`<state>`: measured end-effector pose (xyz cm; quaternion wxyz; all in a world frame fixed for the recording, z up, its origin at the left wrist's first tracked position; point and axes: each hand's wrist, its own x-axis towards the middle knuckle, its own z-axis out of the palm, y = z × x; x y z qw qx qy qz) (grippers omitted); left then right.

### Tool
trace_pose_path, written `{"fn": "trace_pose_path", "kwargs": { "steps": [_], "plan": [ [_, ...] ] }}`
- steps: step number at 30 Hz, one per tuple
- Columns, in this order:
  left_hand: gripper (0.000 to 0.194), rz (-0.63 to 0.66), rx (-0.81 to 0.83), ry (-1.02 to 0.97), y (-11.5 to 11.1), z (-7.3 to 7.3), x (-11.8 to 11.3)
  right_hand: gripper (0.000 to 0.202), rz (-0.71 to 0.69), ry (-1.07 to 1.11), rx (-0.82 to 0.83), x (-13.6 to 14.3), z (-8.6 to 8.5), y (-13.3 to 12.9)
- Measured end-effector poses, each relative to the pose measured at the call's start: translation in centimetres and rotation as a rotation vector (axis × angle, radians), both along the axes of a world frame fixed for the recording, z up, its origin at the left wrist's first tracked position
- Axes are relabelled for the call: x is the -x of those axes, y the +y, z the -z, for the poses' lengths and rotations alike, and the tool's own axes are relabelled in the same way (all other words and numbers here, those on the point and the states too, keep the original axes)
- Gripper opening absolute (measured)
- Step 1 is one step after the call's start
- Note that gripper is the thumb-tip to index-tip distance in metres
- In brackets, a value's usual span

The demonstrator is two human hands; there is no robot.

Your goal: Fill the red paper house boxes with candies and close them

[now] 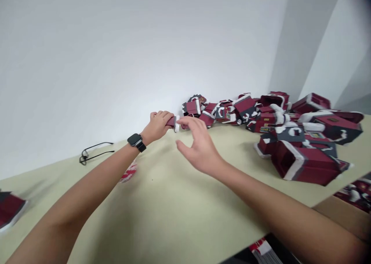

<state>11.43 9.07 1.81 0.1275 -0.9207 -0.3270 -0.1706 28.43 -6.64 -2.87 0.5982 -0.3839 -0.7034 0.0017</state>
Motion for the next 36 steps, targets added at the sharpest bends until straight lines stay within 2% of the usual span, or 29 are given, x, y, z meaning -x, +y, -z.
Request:
{"fn": "trace_pose_path", "kwargs": {
  "steps": [3,6,9,11,13,15,18,21,25,27,31,34,36],
  "plan": [
    [0.033,0.137,-0.026,0.072,-6.1,-1.0,2.4,0.055,-0.014,-0.046,0.063,0.0,0.6,0.3],
    [0.034,0.233,0.052,0.114,-11.4,-1.2,3.9,0.066,-0.111,-0.05,0.214,1.2,1.3,0.0],
    [0.039,0.302,0.133,0.053,-13.8,-1.4,5.5,0.044,-0.253,0.009,0.411,2.7,1.5,-1.0],
    [0.052,0.277,0.164,-0.057,-13.5,-2.2,7.3,0.033,-0.318,0.068,0.509,3.3,1.4,-1.6],
    [0.064,0.179,0.242,-0.155,-12.0,-3.2,9.7,0.032,-0.322,0.094,0.55,3.5,1.5,-1.8],
    [0.05,0.002,0.355,-0.155,-10.3,-4.3,12.4,0.035,-0.271,0.08,0.56,3.3,1.8,-1.5],
    [0.026,-0.307,0.488,0.039,-8.3,-4.8,15.5,0.038,-0.173,0.02,0.602,2.6,2.8,-0.2],
    [0.025,-0.449,0.598,0.263,-7.3,-3.9,16.7,0.037,-0.104,-0.031,0.65,1.7,3.7,1.2],
    [0.042,-0.496,0.59,0.36,-6.6,-1.7,16.1,0.032,-0.072,-0.066,0.692,0.7,4.0,2.1],
    [0.042,-0.492,0.575,0.369,-6.4,-1.0,15.7,0.034,-0.099,-0.101,0.736,0.2,3.8,2.1],
    [0.034,-0.452,0.576,0.353,-6.3,-0.6,15.7,0.041,-0.164,-0.171,0.784,-0.5,2.8,1.6],
    [0.033,-0.425,0.588,0.291,-6.6,-0.6,15.9,0.032,-0.21,-0.215,0.78,-0.7,2.3,1.5],
    [0.024,-0.393,0.594,0.236,-6.8,-0.5,16.1,0.026,-0.217,-0.215,0.763,-0.6,2.4,1.6]
  ]
}}
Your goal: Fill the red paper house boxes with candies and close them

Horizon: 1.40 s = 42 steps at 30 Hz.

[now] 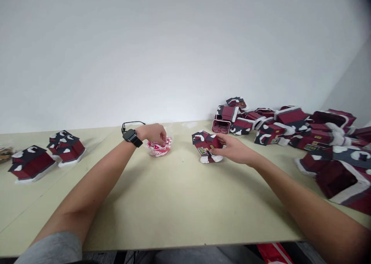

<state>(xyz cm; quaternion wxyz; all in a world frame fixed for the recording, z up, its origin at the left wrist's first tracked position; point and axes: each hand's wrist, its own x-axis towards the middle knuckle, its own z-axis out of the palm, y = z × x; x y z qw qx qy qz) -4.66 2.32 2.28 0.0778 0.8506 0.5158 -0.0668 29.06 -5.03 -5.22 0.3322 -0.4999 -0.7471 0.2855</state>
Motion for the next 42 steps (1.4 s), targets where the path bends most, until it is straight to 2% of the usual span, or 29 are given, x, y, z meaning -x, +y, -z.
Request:
{"fn": "trace_pose_path", "kwargs": {
  "steps": [2,7,11,15,17,18,20,23,28,32,36,42],
  "plan": [
    [0.016,0.022,-0.007,-0.07,-0.1,0.2,0.2,0.024,0.018,0.032,-0.015,0.1,0.3,0.2],
    [0.022,0.048,-0.072,-0.289,0.3,0.5,0.4,0.029,0.089,0.159,-0.053,0.8,0.9,0.3],
    [0.022,0.074,-0.114,-0.517,-0.3,-0.1,-0.9,0.034,0.159,0.44,-0.046,1.4,0.8,0.3],
    [0.028,0.205,0.127,-0.785,-3.2,-0.8,-3.8,0.043,0.168,0.709,0.08,2.0,0.4,-0.1],
    [0.03,0.276,0.214,-0.824,-5.0,-1.1,-5.3,0.044,0.135,0.781,0.134,2.3,0.4,-0.5],
    [0.03,0.301,0.204,-0.795,-5.8,-1.2,-5.9,0.043,0.102,0.812,0.15,2.5,0.5,-0.7],
    [0.027,0.331,0.093,-0.706,-7.0,-1.0,-7.0,0.041,0.035,0.862,0.171,2.9,0.7,-1.2],
    [0.025,0.385,-0.191,-0.626,-8.0,-0.2,-8.2,0.038,-0.019,0.909,0.209,3.5,0.8,-1.7],
    [0.023,0.555,-0.517,-0.686,-7.7,1.2,-8.9,0.035,-0.064,0.981,0.254,3.6,0.4,-2.2],
    [0.013,0.63,-0.754,-0.668,-7.1,1.3,-8.6,0.033,-0.091,0.984,0.297,3.6,0.0,-2.5],
    [0.016,0.771,-0.871,-0.643,-6.7,1.2,-8.1,0.031,-0.093,1.015,0.303,3.7,-0.4,-2.8],
    [0.027,0.917,-0.942,-0.384,-6.6,0.7,-7.3,0.035,-0.091,1.021,0.298,3.5,-0.7,-2.9]
  ]
}}
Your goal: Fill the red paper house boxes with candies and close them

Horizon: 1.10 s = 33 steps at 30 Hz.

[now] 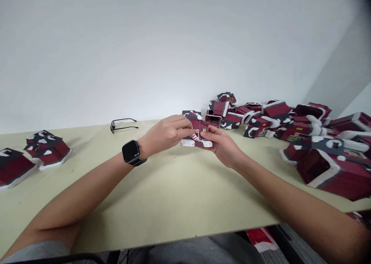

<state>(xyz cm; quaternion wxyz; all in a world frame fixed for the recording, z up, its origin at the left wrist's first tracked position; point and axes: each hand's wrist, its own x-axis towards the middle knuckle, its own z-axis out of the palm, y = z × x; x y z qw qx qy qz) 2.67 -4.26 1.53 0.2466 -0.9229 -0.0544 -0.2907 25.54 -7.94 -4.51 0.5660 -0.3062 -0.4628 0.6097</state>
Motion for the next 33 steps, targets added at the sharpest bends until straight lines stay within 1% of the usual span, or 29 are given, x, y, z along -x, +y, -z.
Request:
{"fn": "trace_pose_path", "kwargs": {
  "steps": [3,5,7,9,11,13,19,22,24,26,28,29,31,32,33],
  "plan": [
    [0.031,-0.026,-0.032,0.053,-0.1,-0.3,0.3,0.033,-0.011,-0.027,-0.01,-0.1,0.1,0.0],
    [0.03,-0.039,-0.044,0.062,-0.1,-0.4,0.3,0.032,-0.01,-0.058,-0.03,-0.1,0.2,0.1],
    [0.024,-0.05,-0.04,0.005,0.1,-0.3,0.2,0.033,0.02,-0.103,-0.053,0.0,0.3,0.1],
    [0.017,-0.064,-0.03,-0.097,0.4,-0.2,0.0,0.034,0.06,-0.136,-0.078,0.1,0.2,0.1],
    [0.015,-0.069,-0.039,-0.181,0.7,0.0,-0.2,0.038,0.096,-0.142,-0.093,0.1,0.0,0.0],
    [0.014,-0.069,-0.061,-0.207,1.0,0.2,-0.2,0.041,0.118,-0.145,-0.103,0.2,-0.2,-0.1],
    [0.016,-0.075,-0.096,-0.144,1.0,0.0,0.1,0.04,0.117,-0.167,-0.11,0.3,-0.3,-0.3],
    [0.024,-0.052,-0.126,-0.12,0.8,-0.1,0.2,0.04,0.113,-0.137,-0.132,0.2,-0.1,-0.3],
    [0.03,-0.016,-0.104,-0.152,0.7,-0.1,0.1,0.039,0.102,-0.121,-0.141,0.0,0.0,-0.2],
    [0.027,0.03,0.003,-0.251,0.6,0.1,-0.2,0.037,0.067,-0.11,-0.135,-0.2,-0.1,-0.1],
    [0.012,0.041,0.192,-0.427,0.6,0.3,-0.5,0.036,0.02,-0.1,-0.113,-0.4,-0.3,-0.2],
    [0.01,0.029,0.312,-0.519,0.5,0.4,-0.7,0.037,0.0,-0.093,-0.099,-0.5,-0.5,-0.2],
    [0.035,0.004,0.615,-0.629,0.4,0.5,-1.0,0.045,-0.024,-0.081,-0.083,-0.6,-0.7,-0.3],
    [0.046,0.002,0.795,-0.625,0.4,0.5,-1.2,0.049,-0.035,-0.077,-0.084,-0.6,-0.8,-0.4],
    [0.052,0.007,0.981,-0.585,0.3,0.5,-1.3,0.053,-0.05,-0.073,-0.087,-0.5,-0.8,-0.5]
  ]
}}
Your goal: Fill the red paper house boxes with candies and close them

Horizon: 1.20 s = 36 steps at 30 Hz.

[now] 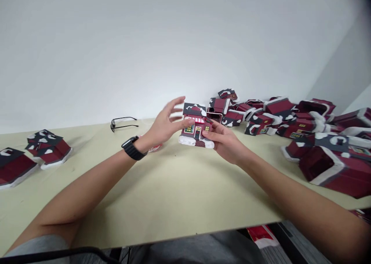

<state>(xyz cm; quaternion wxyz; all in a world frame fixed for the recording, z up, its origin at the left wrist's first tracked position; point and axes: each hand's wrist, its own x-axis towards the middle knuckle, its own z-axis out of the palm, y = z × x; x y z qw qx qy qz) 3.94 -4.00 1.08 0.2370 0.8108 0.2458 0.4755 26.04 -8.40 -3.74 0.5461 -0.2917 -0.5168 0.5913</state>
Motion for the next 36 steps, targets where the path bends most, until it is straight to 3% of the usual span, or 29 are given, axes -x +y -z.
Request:
{"fn": "trace_pose_path", "kwargs": {
  "steps": [2,4,10,17,22,26,30,33,36],
  "plan": [
    [0.051,0.138,0.265,0.05,-0.3,0.0,-0.2,0.056,-0.026,0.009,-0.001,0.2,0.2,0.0],
    [0.043,0.2,0.367,0.076,-0.6,0.0,-0.3,0.052,-0.021,0.01,0.0,0.4,0.5,0.0],
    [0.04,0.18,0.293,0.056,-0.9,0.3,-0.7,0.048,0.091,-0.09,-0.089,0.6,1.4,0.4],
    [0.045,0.171,0.275,0.052,-1.0,0.2,-0.2,0.052,0.143,-0.234,-0.236,0.4,0.8,0.0],
    [0.047,0.17,0.223,0.2,-0.9,-1.0,0.7,0.058,0.103,-0.255,-0.273,0.4,0.5,-0.3],
    [0.054,0.115,0.169,0.381,-2.1,-2.2,1.6,0.052,0.024,-0.326,-0.327,0.5,1.1,-0.3],
    [0.06,0.055,0.23,0.48,-4.3,-1.7,5.6,0.049,-0.014,-0.363,-0.348,0.5,1.6,-0.5],
    [0.063,-0.005,0.402,0.507,-6.7,-0.2,11.3,0.045,0.032,-0.34,-0.355,0.6,1.6,-0.7],
    [0.064,-0.194,0.532,0.512,-9.6,1.1,17.8,0.041,0.057,-0.351,-0.339,0.7,1.6,-0.7]
  ]
}}
